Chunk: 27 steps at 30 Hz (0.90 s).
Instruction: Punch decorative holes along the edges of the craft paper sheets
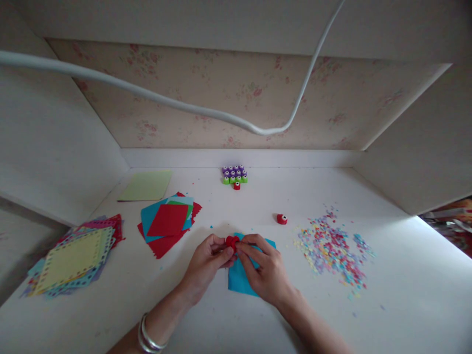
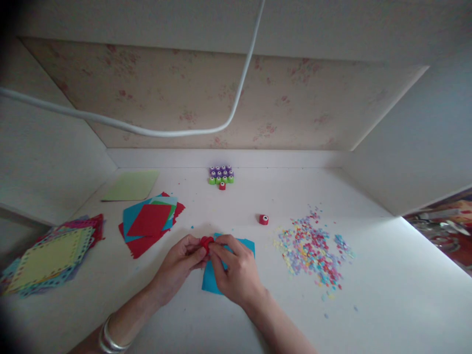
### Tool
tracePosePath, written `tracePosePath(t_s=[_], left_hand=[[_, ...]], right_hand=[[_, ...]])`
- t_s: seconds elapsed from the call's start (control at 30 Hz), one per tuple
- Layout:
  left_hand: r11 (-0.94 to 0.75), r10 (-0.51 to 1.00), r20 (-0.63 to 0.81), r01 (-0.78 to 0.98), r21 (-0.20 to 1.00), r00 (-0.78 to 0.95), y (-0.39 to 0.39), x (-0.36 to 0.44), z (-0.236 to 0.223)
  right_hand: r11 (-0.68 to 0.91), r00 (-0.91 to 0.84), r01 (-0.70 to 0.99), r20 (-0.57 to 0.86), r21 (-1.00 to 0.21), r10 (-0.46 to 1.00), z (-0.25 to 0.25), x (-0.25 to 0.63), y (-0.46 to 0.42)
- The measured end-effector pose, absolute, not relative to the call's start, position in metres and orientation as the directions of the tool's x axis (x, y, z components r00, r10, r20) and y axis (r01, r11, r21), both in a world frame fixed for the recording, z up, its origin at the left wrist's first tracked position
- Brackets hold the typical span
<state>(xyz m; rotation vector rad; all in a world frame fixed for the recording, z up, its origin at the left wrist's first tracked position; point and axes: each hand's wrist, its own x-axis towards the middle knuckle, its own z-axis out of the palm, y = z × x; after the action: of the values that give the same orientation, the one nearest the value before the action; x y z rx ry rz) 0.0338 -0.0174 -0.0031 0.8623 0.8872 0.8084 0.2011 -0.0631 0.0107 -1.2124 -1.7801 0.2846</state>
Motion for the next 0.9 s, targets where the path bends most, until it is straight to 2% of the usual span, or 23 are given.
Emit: tracePosePath(t_s=[0.3,0.57,0.9], left_hand=[[0.414,0.861,-0.294,-0.234,0.88,0.415,-0.0202,0.0358,-0.0021],[0.54,0.809,-0.381,-0.307,0.784,0.448,-0.015,0.0319,0.0007],[0.558,0.795,-0.374,-0.334,0.759,0.478,-0.0154,0.0312,0.0022]], right_hand=[[0.44,-0.123,0.585,0.462,-0.682,0.878,0.0184,0.2031,-0.0642],[0.438,-0.028,0.586,0.523,-0.682,0.852,0.0195,0.2055,-0.062],[0.448,-0.064,0.644,0.54,-0.62,0.839,0.0137,0.2052,-0.0607]])
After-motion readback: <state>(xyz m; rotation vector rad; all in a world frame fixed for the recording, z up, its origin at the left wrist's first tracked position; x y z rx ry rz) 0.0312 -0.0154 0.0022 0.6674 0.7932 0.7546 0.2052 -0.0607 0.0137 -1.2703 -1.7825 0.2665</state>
